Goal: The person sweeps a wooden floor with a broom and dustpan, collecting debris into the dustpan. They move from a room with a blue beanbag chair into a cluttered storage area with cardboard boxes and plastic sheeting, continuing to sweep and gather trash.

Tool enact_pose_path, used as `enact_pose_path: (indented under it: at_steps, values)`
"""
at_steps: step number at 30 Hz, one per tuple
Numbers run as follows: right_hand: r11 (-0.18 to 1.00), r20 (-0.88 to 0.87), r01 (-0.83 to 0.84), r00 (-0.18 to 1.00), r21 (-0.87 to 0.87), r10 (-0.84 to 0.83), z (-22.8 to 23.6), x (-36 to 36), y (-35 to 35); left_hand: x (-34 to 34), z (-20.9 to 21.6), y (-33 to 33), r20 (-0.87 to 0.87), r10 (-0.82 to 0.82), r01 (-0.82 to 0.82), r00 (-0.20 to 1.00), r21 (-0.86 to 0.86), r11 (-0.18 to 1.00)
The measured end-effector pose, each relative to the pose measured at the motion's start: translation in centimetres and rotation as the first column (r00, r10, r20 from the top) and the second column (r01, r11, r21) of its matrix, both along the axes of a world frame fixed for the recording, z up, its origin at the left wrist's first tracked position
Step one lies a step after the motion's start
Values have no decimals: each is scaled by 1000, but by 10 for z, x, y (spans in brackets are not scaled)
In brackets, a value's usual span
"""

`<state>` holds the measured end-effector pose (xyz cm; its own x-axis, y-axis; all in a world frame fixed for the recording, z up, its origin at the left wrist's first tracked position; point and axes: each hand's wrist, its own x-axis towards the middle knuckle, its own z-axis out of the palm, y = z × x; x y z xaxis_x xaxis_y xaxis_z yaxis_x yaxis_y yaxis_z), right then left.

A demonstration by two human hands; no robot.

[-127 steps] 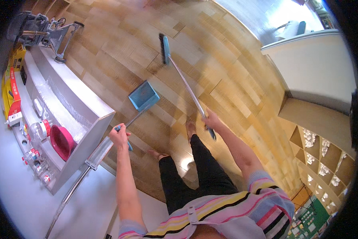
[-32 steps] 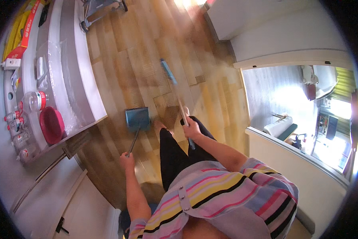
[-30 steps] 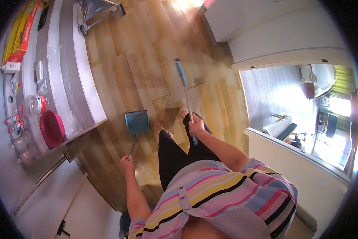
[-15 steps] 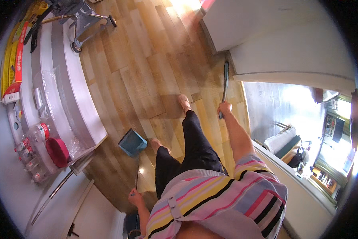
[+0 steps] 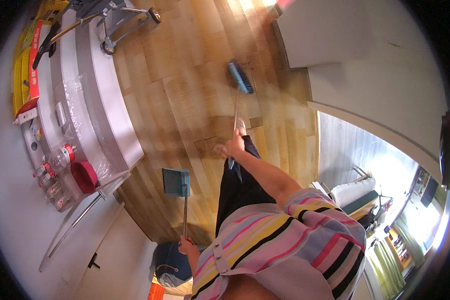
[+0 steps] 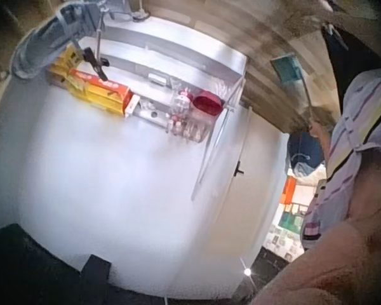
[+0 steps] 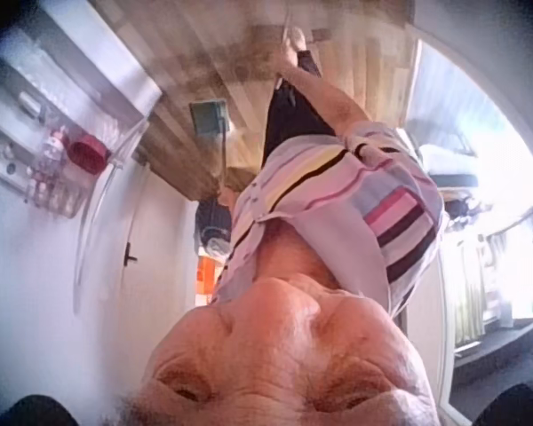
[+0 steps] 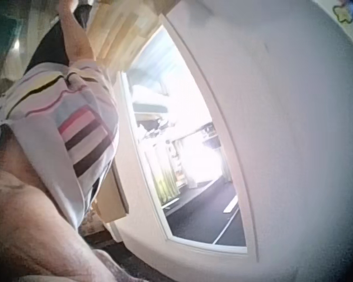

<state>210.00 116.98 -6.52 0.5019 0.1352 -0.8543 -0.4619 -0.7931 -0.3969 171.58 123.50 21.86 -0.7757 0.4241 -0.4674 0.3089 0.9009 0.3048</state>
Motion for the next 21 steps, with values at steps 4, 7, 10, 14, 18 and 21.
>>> enact_pose_path:
  at_steps: [4, 7, 10, 14, 18, 21]
  values:
    - [967, -46, -175, 981, 182, 187, 35, -15, 5, -36, -25, -3, 208, 161, -124, 965, -181, 976]
    - [935, -51, -221, 969, 276, 244, 115, 10, 8, -41, -37, -24, 453, -127, 145, 883, -5, 989]
    - [972, -202, 33, 979, 231, 15, 174, 49, -14, -17, -52, -33, 279, 73, -87, 957, 40, 995]
    - [970, 295, -178, 929, -166, 221, 109, 87, -47, 40, -39, -20, 142, 155, -166, 978, 69, 984]
    - [995, 231, 97, 969, -1, -94, 90, 189, -11, 44, -31, -34, 118, 166, -180, 979, 114, 977]
    - [990, 187, 86, 976, 115, -106, 50, 239, -4, 32, -38, -48, 187, 150, -167, 971, 76, 983]
